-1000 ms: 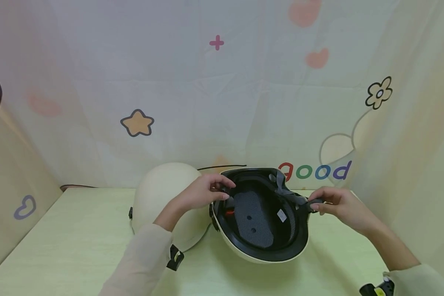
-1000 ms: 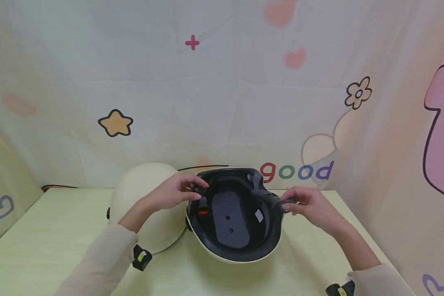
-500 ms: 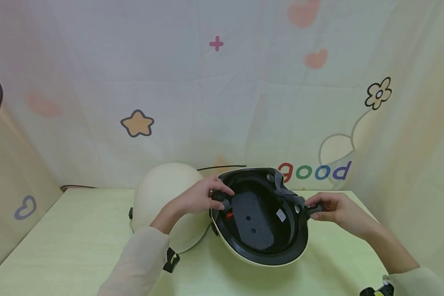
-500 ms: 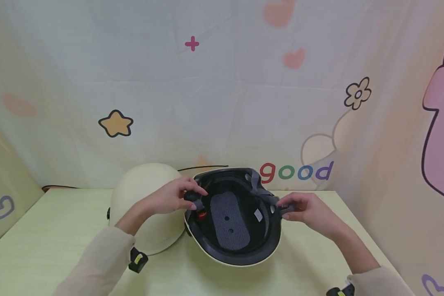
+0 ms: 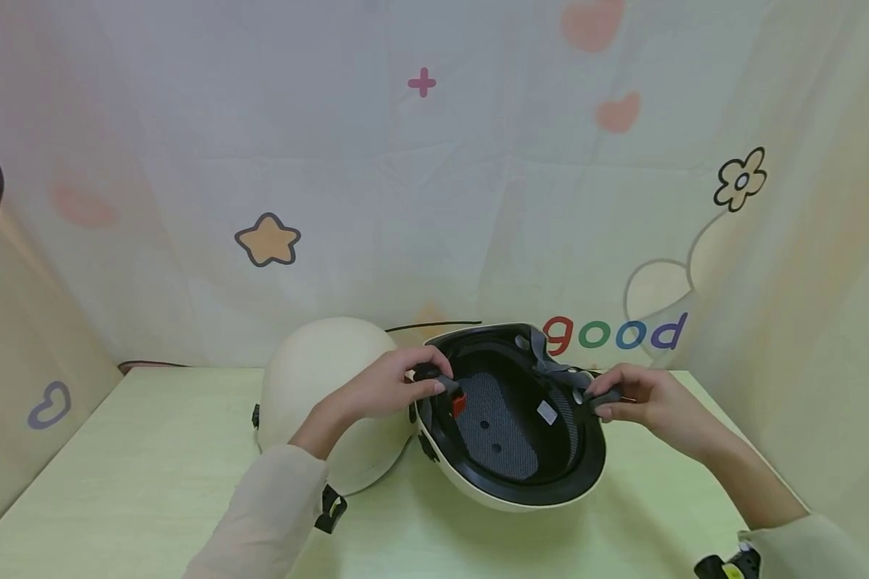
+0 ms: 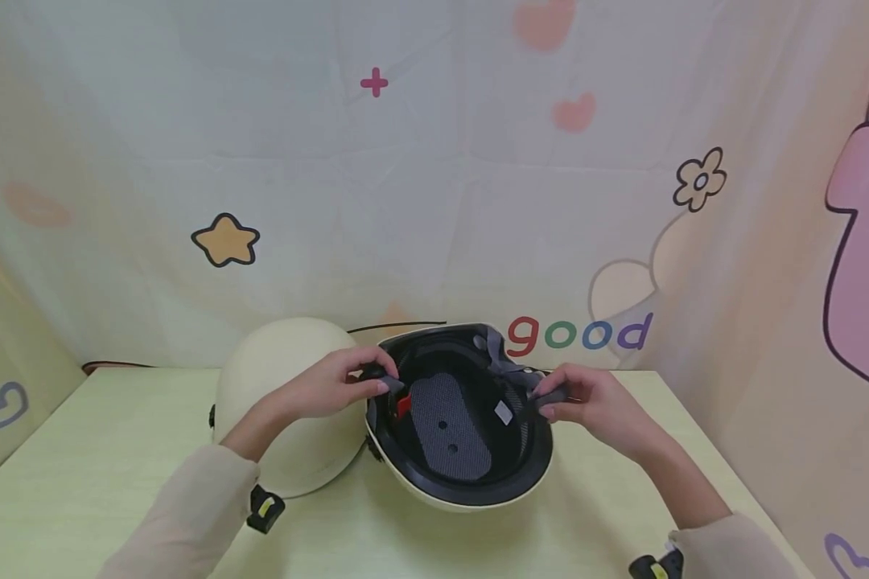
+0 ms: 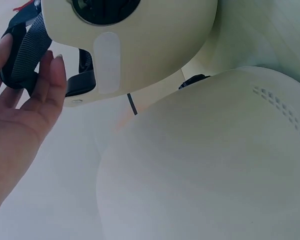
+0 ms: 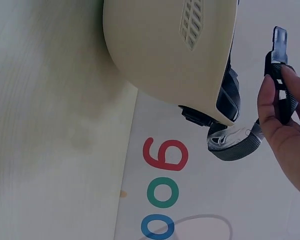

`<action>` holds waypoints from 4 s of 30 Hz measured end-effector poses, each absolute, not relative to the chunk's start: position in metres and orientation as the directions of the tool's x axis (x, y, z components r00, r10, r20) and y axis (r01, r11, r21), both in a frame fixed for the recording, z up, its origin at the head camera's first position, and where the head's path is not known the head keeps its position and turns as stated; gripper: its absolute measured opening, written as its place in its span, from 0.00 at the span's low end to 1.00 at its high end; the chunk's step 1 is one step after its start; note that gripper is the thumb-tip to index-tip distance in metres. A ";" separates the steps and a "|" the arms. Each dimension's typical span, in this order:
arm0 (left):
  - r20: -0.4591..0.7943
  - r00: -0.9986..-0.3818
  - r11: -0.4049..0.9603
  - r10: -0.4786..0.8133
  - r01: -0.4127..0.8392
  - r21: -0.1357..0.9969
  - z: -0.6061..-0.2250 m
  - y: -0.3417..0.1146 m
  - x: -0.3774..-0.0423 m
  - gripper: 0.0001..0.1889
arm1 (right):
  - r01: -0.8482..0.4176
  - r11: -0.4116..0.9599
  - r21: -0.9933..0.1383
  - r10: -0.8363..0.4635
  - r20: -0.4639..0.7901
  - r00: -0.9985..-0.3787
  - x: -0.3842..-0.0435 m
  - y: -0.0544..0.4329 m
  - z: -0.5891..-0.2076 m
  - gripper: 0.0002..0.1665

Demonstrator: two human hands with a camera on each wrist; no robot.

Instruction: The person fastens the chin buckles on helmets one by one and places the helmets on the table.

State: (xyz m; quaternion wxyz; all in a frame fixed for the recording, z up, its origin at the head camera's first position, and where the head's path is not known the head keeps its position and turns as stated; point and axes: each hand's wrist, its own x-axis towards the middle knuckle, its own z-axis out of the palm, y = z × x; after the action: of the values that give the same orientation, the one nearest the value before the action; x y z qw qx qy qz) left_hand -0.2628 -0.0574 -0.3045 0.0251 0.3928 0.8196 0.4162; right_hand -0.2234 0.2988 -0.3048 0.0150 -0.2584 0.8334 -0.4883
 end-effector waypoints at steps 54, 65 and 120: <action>0.291 -0.671 0.262 0.682 0.596 0.759 -0.312 -0.052 -0.261 0.07 | -0.418 0.442 -0.794 -0.379 0.257 -0.889 -0.216 0.267 -0.300 0.15; 0.280 -0.650 0.264 0.707 0.609 0.748 -0.310 -0.050 -0.256 0.17 | -0.414 0.372 -0.831 -0.401 0.258 -0.879 -0.216 0.266 -0.302 0.18; 0.213 -0.774 0.033 0.597 0.289 0.957 -0.313 -0.028 -0.256 0.14 | -0.493 0.251 -0.833 -0.350 0.396 -0.849 -0.216 0.212 -0.297 0.15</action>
State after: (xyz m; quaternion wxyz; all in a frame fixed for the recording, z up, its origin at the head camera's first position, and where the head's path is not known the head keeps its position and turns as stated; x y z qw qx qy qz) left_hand -0.2561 -0.0283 -0.3129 0.1237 0.3129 0.7080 0.6209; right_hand -0.2161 0.2116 -0.2975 -0.0648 -0.2674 0.7883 -0.5503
